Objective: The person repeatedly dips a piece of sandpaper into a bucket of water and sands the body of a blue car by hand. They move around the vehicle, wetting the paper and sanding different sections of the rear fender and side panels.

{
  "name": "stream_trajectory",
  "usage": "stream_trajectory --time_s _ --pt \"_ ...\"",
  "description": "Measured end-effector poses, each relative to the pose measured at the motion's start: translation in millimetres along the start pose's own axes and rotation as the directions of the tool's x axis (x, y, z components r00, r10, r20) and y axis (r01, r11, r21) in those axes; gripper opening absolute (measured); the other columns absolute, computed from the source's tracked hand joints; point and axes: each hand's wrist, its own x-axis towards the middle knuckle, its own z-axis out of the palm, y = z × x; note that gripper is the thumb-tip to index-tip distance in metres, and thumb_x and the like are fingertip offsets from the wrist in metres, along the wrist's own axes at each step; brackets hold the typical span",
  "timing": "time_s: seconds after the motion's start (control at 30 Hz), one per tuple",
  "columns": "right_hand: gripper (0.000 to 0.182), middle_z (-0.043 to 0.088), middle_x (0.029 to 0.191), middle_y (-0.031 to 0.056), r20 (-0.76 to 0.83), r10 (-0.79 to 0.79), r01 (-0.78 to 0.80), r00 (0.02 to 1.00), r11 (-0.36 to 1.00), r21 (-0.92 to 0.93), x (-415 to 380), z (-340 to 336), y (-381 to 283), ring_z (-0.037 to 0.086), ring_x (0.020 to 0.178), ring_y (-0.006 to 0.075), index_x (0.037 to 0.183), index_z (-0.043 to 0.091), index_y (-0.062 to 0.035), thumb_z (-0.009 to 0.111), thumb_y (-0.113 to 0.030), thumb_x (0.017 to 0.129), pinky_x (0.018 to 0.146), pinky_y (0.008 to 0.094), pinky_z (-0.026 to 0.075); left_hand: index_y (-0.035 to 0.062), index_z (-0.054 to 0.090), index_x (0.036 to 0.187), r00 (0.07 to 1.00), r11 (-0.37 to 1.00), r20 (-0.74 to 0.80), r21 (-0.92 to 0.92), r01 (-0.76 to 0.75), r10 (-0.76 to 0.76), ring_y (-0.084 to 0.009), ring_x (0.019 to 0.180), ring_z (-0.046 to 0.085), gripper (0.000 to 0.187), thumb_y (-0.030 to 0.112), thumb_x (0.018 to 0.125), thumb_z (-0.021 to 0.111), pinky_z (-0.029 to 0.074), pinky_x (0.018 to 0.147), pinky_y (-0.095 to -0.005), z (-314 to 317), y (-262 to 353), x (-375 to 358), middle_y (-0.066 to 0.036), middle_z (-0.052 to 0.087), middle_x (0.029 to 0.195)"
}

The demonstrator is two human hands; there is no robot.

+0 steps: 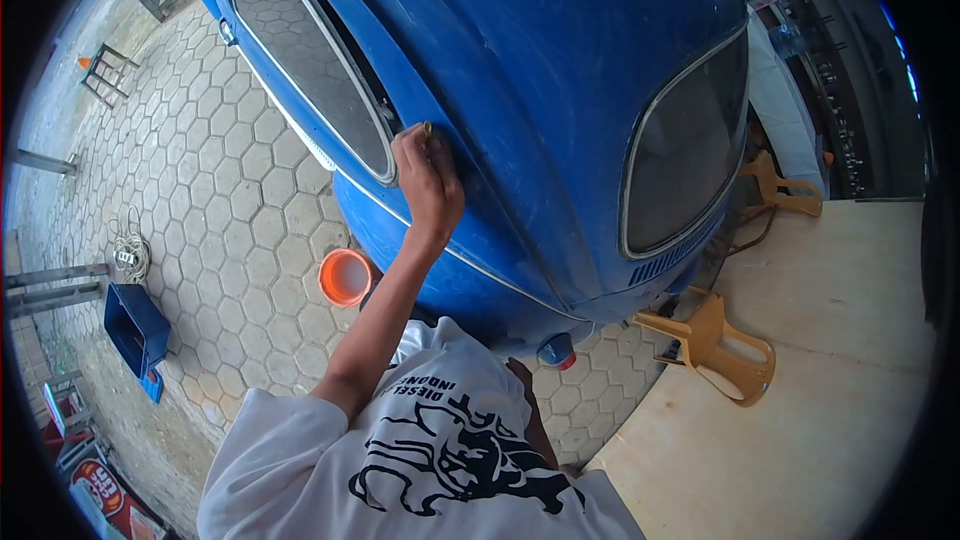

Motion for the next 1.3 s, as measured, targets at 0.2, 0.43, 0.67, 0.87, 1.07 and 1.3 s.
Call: stream_trajectory --time_s 0.2,0.43,0.67,0.87,1.07,1.3 --pt "0.052 0.072 0.1 0.0205 0.124 0.057 -0.058 0.991 0.998 0.001 -32.8 2.3 -73.5 0.067 0.101 0.0277 0.109 0.071 0.0037 0.06 -0.044 0.091 0.085 0.0413 0.05 -0.0025 0.05 0.114 0.982 0.99 0.146 0.062 -0.128 0.117 -0.0373 0.091 0.056 0.019 -0.005 0.096 0.049 0.048 0.077 -0.0431 -8.4 -18.9 -43.0 -0.021 0.055 0.105" --pt "0.051 0.072 0.101 0.0224 0.113 0.041 -0.025 0.993 0.99 -0.142 -9.0 47.2 -74.9 0.067 0.102 0.0325 0.106 0.073 0.0001 0.058 -0.046 0.091 0.088 0.0426 0.049 -0.0041 0.051 0.115 0.995 0.995 0.07 -0.071 -0.064 0.069 -0.0347 0.089 0.059 0.022 -0.01 0.094 0.049 0.048 0.079 -0.0395 -11.7 -1.4 30.1 -0.02 0.056 0.103" --pt "0.045 0.068 0.12 0.0157 -0.076 -0.323 0.265 0.943 0.872 -0.411 0.1 116.0 -2.7 0.062 0.116 0.0335 0.115 0.071 -0.0115 0.046 -0.044 0.096 0.098 0.0444 0.046 -0.0045 0.055 0.11 0.84 0.931 0.402 -0.138 -0.338 0.365 -0.0323 0.088 0.059 0.03 -0.014 0.082 0.058 0.05 0.074 -0.0375 -30.8 -52.7 -48.6 -0.02 0.059 0.105" --pt "0.04 0.066 0.125 0.015 -0.119 -0.119 0.098 0.986 0.981 -0.165 -49.6 165.3 -22.9 0.061 0.119 0.0306 0.121 0.067 -0.0124 0.043 -0.035 0.099 0.102 0.0422 0.046 0.0013 0.061 0.106 0.621 0.963 0.741 -0.143 -0.228 0.257 -0.0306 0.091 0.059 0.028 -0.004 0.078 0.059 0.052 0.079 -0.0375 -60.2 -125.4 -93.2 -0.012 0.059 0.099" --pt "0.042 0.065 0.126 0.0155 -0.17 -0.069 0.057 0.983 0.996 -0.075 -69.8 192.1 -13.2 0.06 0.12 0.0312 0.12 0.068 -0.0101 0.043 -0.036 0.099 0.102 0.0426 0.046 -0.0007 0.059 0.103 0.548 0.991 0.828 -0.065 -0.116 0.119 -0.0341 0.096 0.058 0.018 0.0 0.084 0.058 0.05 0.083 -0.0414 -68.9 -187.5 -117.8 -0.016 0.058 0.096" --pt "0.042 0.067 0.123 0.0156 -0.224 -0.04 0.021 0.974 0.996 -0.09 -80.6 213.6 8.2 0.062 0.117 0.0326 0.119 0.069 -0.0093 0.047 -0.037 0.097 0.101 0.0441 0.047 0.0015 0.057 0.109 0.432 0.996 0.899 0.089 -0.013 -0.074 -0.0371 0.098 0.061 0.024 0.004 0.085 0.063 0.051 0.084 -0.0456 -55.5 -162.2 -143.0 -0.017 0.063 0.1"
